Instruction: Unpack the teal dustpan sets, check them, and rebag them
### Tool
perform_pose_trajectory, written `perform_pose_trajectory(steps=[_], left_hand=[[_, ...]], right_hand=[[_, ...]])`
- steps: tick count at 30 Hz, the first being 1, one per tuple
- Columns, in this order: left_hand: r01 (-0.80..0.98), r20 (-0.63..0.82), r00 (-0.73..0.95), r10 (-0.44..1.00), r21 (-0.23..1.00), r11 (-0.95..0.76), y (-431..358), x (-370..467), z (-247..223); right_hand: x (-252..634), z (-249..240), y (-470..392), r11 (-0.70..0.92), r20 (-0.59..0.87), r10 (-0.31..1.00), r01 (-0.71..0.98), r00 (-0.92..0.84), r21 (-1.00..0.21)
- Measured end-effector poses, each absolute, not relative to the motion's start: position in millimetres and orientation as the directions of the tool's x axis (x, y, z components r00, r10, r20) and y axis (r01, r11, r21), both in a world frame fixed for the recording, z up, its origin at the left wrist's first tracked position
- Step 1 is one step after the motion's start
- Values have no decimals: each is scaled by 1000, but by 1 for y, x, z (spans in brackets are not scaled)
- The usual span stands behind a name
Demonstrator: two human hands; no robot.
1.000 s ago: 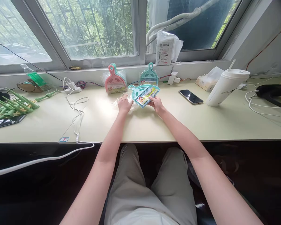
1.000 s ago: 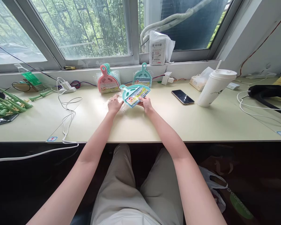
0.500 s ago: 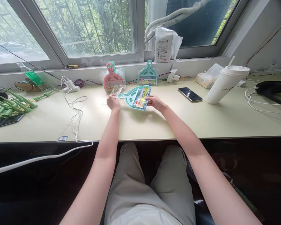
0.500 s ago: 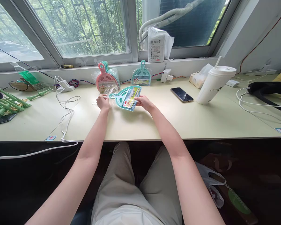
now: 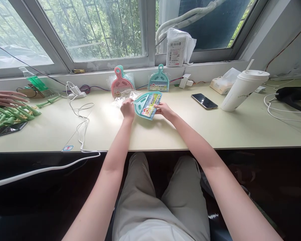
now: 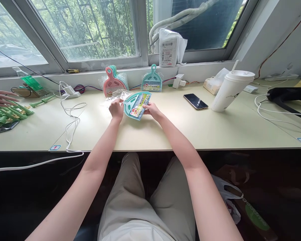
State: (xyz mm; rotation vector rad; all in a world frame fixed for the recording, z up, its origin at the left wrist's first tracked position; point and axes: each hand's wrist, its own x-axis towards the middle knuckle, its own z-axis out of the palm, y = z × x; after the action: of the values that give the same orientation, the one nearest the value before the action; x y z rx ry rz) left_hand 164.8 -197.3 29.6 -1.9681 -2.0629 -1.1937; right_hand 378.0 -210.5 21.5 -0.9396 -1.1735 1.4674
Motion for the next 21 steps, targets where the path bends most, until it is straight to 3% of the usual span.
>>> perform_pose_trajectory(steps=[3,8,12,14,16,18,21], left_hand=[[853,539,-126,833,488,-186,-200,169,32],[727,582,-51,812,579,-369,-205,182,32],[531,624,-309,718,739,-414,-208,196,36],[355,515,-494,700,855,-378,-204,197,39],[65,308,-566,765,942,-331,-196,194,40],[-254,120,-424,898,936,-245,-188,189,39],[-510,57,-93,994,855,-96,-180,185,33]], right_hand=[[372,20,-212,-39,13,969,-205,-245,-978],[369,18,-211,-23,20,988,-272,-152,-962],[371,19,-210,53,80,995,-339,-66,-939],[372,20,-210,80,102,994,-359,-44,-930],[372,21,-210,94,118,992,-367,-44,-926],[372,21,-210,101,132,990,-373,-57,-922],[370,19,-210,105,137,989,-390,-55,-915]])
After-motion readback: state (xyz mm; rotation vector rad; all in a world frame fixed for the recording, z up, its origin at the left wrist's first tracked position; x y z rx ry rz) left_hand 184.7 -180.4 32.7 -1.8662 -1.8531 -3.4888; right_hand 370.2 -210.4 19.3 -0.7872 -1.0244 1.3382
